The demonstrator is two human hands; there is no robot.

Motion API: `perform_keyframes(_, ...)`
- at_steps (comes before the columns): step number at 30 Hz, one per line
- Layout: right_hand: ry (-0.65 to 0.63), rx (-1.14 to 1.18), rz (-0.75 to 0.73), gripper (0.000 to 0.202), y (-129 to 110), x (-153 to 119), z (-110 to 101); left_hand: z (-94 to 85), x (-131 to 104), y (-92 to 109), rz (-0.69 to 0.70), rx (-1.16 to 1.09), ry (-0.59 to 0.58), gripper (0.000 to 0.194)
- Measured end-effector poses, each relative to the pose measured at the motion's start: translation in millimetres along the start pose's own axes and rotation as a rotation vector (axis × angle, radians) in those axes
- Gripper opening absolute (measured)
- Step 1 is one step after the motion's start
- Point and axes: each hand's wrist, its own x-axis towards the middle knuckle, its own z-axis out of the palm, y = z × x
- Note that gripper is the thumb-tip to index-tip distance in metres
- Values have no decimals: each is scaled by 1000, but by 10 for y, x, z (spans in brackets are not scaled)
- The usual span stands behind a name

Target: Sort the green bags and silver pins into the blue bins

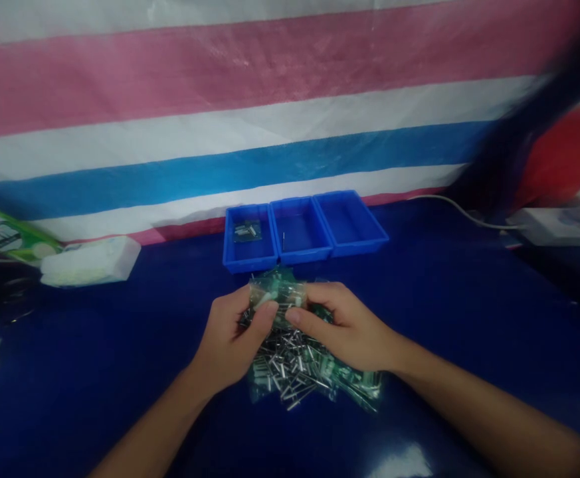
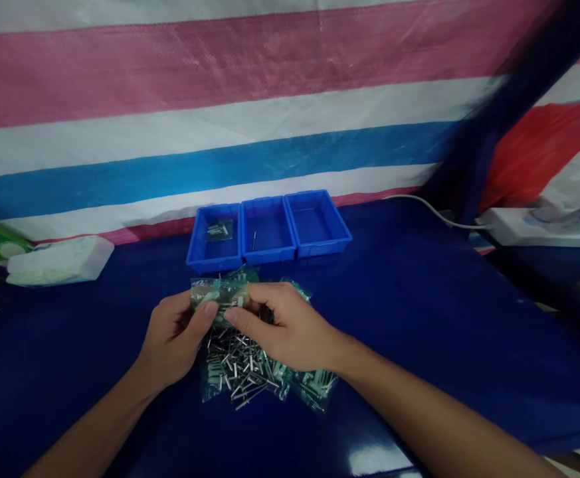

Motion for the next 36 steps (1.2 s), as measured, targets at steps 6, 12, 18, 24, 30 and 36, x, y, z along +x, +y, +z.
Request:
perform_keyframes(6,48,-65,5,30,5,-2,7,-18,-2,-28,-50,-66,-29,28)
perform_keyframes(12,75,-130,-25,33,20,-5,17,-46,-20,-57,-40,-181,-52,19)
perform_keyframes(18,81,-159,-56,32,37,-7,22,-38,-13,-45,-14,-149,-82,6)
perform_keyframes(24,74,-208,-80,28,23,-13,16,-25,-19,-53,-23,-127,-54,15)
perform_keyframes(30,76,-180,-72,27,19,-11,22,1,0,-43,11,-28,-29,21)
perform_keyframes(36,81,-130,-36,30,16,-9,7,9,-3,-51,7,34,13,21)
